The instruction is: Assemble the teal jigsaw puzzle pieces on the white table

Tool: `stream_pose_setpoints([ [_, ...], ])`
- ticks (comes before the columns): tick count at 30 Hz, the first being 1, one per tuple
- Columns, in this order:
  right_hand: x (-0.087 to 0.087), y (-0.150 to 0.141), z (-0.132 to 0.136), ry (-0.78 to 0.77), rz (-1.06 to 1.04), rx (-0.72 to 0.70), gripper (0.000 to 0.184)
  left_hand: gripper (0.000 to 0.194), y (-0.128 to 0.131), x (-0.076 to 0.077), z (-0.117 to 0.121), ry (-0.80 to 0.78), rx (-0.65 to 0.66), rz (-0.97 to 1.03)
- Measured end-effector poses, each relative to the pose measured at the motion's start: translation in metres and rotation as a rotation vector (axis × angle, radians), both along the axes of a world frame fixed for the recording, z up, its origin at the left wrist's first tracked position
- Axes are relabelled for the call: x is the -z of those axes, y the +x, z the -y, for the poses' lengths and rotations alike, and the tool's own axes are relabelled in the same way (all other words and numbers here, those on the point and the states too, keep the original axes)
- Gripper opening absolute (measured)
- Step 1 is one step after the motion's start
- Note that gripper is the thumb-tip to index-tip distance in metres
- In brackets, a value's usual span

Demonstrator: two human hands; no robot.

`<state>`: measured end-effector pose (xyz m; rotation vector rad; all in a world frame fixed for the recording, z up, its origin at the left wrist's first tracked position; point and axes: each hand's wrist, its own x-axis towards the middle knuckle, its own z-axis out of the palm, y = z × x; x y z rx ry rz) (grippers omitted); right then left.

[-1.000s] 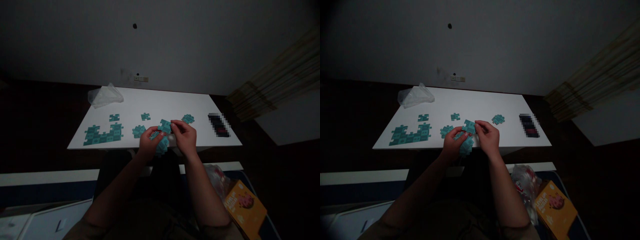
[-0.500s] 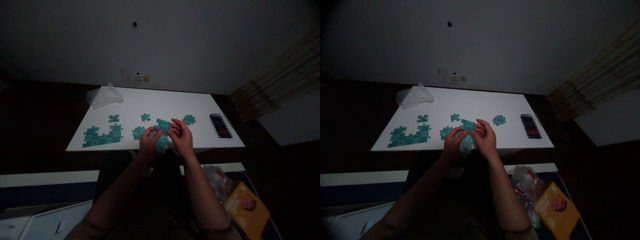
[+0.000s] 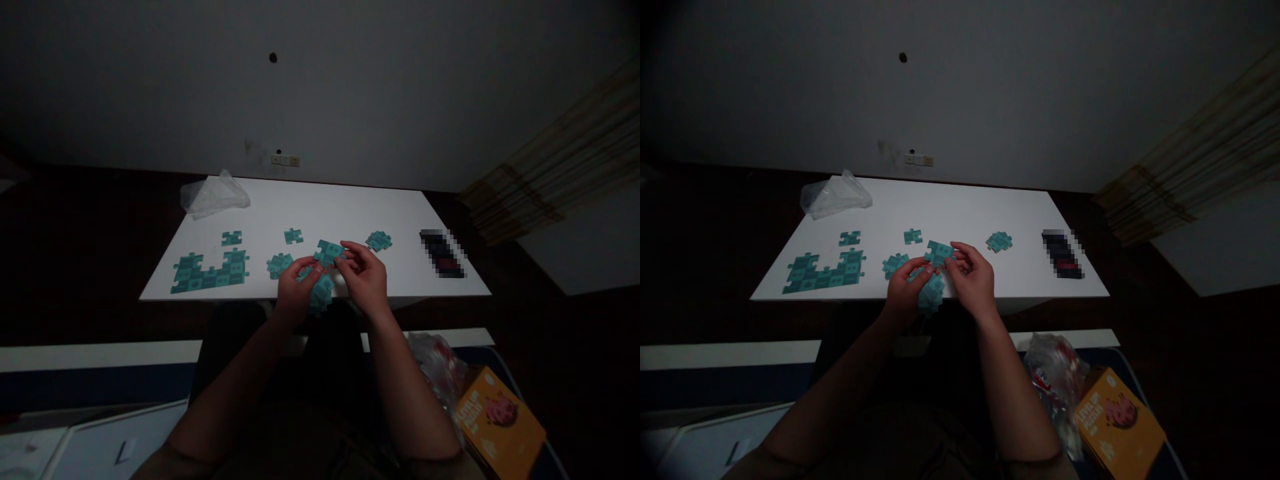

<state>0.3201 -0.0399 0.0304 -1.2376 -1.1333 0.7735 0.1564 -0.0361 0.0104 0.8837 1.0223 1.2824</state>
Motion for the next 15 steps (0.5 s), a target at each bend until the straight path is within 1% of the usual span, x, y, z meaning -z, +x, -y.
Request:
stream_pose_setpoints([
  [4, 0.010, 0.004, -0.012, -0.010, -0.009, 0.009, 0.043, 0.041, -0.004, 0.000, 0.002, -0.004, -0.015, -0.018],
  [7, 0.020, 0.015, -0.037, -0.055, 0.048, 0.019, 0.035, 0.048, -0.004, -0.002, 0.002, -0.050, -0.017, 0.015],
  [10, 0.025, 0.024, -0.073, -0.123, 0.241, 0.030, 0.021, 0.052, -0.002, -0.003, 0.001, -0.089, -0.015, 0.038],
  [13, 0.024, 0.024, -0.109, -0.161, 0.463, 0.060, 0.025, 0.050, -0.002, -0.003, 0.001, -0.093, -0.021, 0.025],
  [15, 0.024, 0.020, -0.125, -0.187, 0.589, 0.072, 0.030, 0.049, -0.003, -0.004, 0.000, -0.101, -0.023, 0.025],
])
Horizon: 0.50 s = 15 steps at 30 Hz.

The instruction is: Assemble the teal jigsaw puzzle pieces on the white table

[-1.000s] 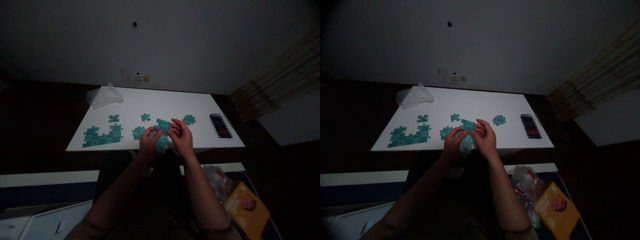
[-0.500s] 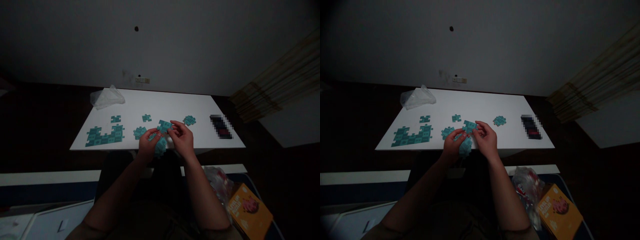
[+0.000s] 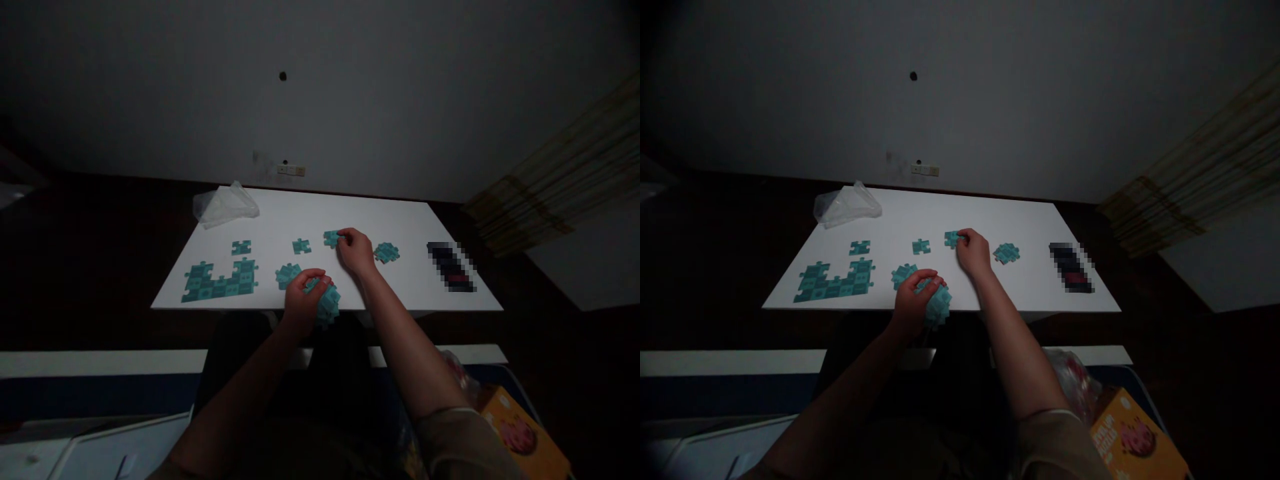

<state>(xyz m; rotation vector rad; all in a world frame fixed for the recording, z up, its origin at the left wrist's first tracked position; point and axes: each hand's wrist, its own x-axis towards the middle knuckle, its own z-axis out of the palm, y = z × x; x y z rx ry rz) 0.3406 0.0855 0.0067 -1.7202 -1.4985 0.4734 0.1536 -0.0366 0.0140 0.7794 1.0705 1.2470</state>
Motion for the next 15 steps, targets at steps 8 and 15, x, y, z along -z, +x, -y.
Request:
stream_pose_setpoints([
  [8, 0.011, 0.000, -0.014, 0.022, 0.265, -0.002, 0.034, 0.055, -0.002, -0.005, 0.000, -0.070, -0.003, 0.150],
  [15, -0.014, -0.010, 0.056, 0.260, -0.054, -0.157, 0.026, 0.057, -0.005, -0.005, -0.002, -0.022, -0.077, 0.175],
])
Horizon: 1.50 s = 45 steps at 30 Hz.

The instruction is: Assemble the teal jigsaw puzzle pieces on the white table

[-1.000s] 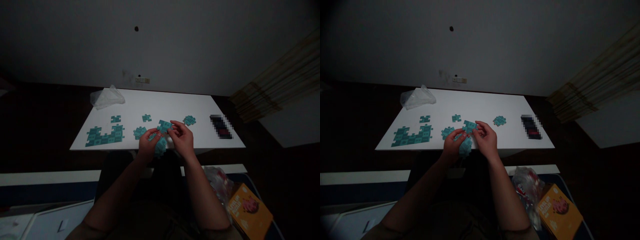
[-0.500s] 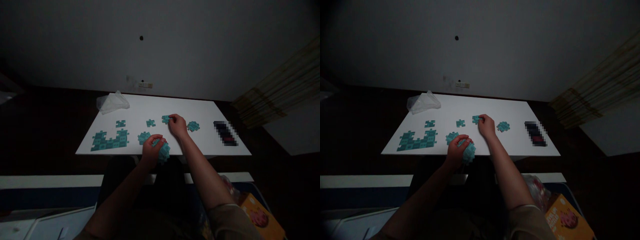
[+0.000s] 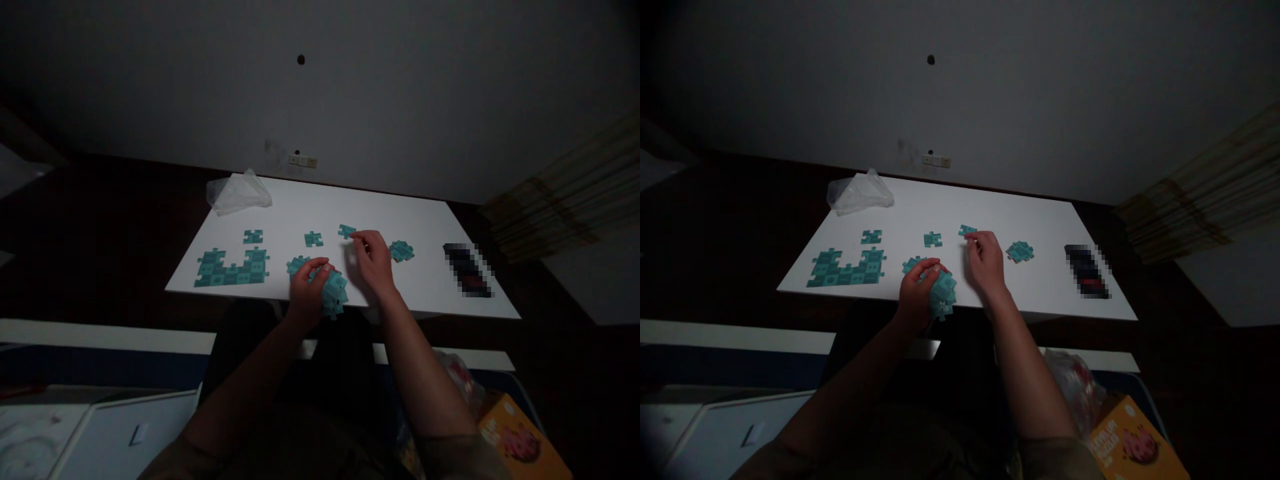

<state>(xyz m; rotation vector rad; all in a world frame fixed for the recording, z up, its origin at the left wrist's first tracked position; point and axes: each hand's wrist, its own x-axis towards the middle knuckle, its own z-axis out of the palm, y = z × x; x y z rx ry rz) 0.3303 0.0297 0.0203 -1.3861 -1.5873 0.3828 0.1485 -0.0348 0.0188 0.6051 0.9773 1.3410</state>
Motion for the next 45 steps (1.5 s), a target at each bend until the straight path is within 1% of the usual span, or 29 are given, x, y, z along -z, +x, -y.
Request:
stream_pose_setpoints([
  [2, -0.008, -0.008, 0.041, 0.021, -0.114, -0.171, 0.024, 0.057, -0.002, 0.000, -0.001, 0.024, -0.031, -0.026],
  [3, -0.011, -0.012, 0.060, 0.007, -0.139, -0.235, 0.027, 0.056, -0.003, 0.000, -0.002, 0.039, -0.048, -0.047],
  [4, -0.013, -0.017, 0.077, -0.014, -0.144, -0.272, 0.037, 0.055, -0.003, 0.000, -0.003, 0.055, -0.067, -0.071],
  [6, -0.014, -0.026, 0.101, -0.025, -0.106, -0.276, 0.057, 0.052, -0.003, -0.001, -0.003, 0.081, -0.099, -0.120],
  [7, -0.015, -0.029, 0.107, -0.017, -0.086, -0.254, 0.061, 0.051, -0.002, -0.001, -0.003, 0.094, -0.108, -0.142],
  [8, -0.015, -0.032, 0.111, -0.002, -0.069, -0.227, 0.061, 0.049, 0.000, -0.002, -0.002, 0.107, -0.115, -0.157],
  [10, -0.014, -0.036, 0.111, 0.030, -0.057, -0.182, 0.054, 0.048, 0.003, -0.002, 0.000, 0.123, -0.127, -0.158],
  [12, -0.014, -0.037, 0.109, 0.050, -0.056, -0.163, 0.047, 0.046, 0.006, -0.003, 0.002, 0.115, -0.132, -0.110],
  [16, -0.014, -0.040, 0.110, 0.062, -0.060, -0.151, 0.043, 0.045, 0.003, -0.005, 0.008, 0.102, -0.156, -0.016],
  [19, -0.015, -0.044, 0.113, 0.068, -0.082, -0.123, 0.042, 0.041, -0.001, -0.005, 0.014, 0.147, -0.098, 0.027],
  [21, -0.016, -0.047, 0.115, 0.063, -0.103, -0.089, 0.040, 0.046, -0.003, -0.005, 0.017, 0.153, -0.038, 0.053],
  [26, -0.018, -0.049, 0.116, 0.001, -0.161, -0.011, 0.044, 0.056, -0.002, -0.008, 0.022, 0.088, 0.037, 0.075],
  [31, -0.017, -0.049, 0.117, -0.053, -0.234, 0.005, 0.052, 0.061, -0.004, -0.015, 0.023, 0.079, 0.041, 0.053],
  [37, -0.013, -0.047, 0.120, -0.050, -0.264, 0.014, 0.055, 0.056, -0.009, -0.010, 0.022, 0.166, 0.020, 0.008],
  [45, -0.013, -0.046, 0.120, -0.031, -0.292, 0.023, 0.053, 0.050, -0.010, -0.012, 0.023, 0.214, 0.015, -0.009],
])
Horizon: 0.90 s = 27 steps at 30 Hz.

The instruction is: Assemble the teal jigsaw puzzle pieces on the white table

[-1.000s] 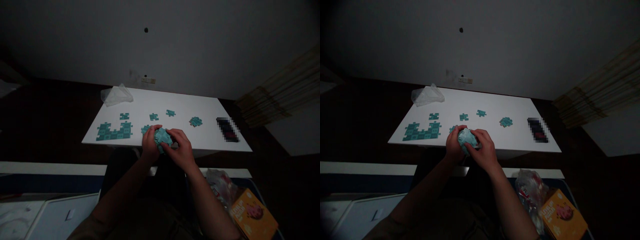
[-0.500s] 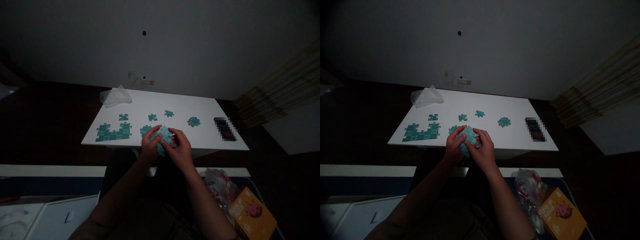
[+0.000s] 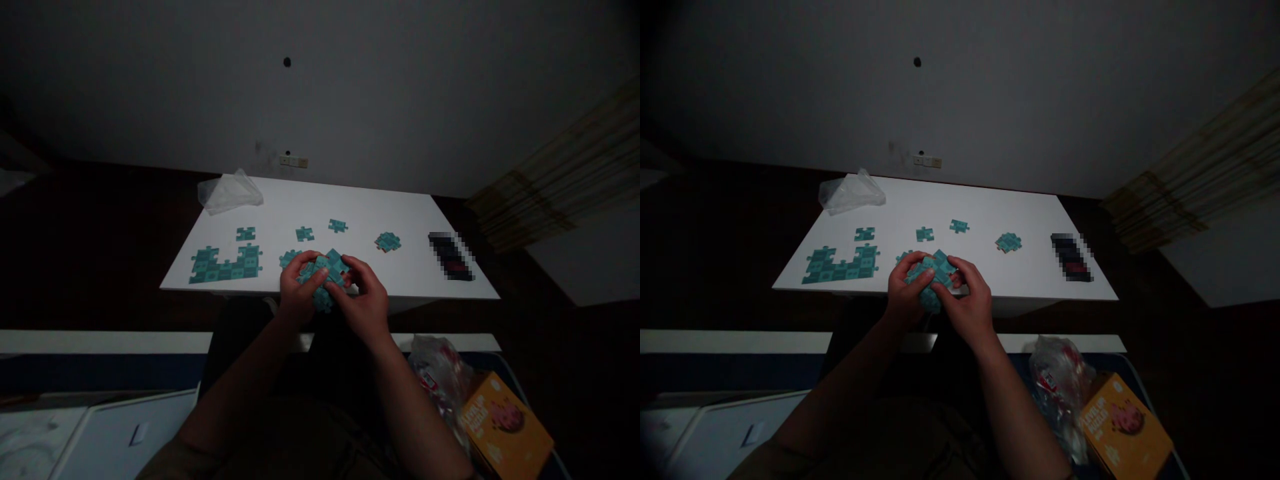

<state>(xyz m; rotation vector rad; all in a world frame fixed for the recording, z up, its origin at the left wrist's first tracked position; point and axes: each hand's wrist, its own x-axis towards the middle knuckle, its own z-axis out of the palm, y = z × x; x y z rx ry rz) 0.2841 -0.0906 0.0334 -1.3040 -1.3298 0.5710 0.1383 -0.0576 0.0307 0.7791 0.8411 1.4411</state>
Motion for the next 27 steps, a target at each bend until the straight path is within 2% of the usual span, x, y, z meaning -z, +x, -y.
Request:
stream_pose_setpoints([
  [12, 0.005, 0.007, -0.002, 0.035, 0.047, -0.050, 0.054, 0.053, 0.001, -0.002, -0.004, -0.014, -0.007, 0.040],
  [19, 0.012, 0.011, -0.005, 0.003, 0.010, -0.051, 0.051, 0.050, 0.003, -0.004, -0.006, -0.055, 0.005, 0.072],
  [23, 0.011, 0.007, -0.007, -0.017, -0.022, 0.010, 0.046, 0.050, 0.006, -0.001, -0.007, -0.101, -0.006, 0.038],
  [27, 0.012, 0.008, -0.017, -0.008, -0.098, 0.136, 0.042, 0.047, 0.007, 0.011, -0.010, -0.088, -0.027, -0.045],
])
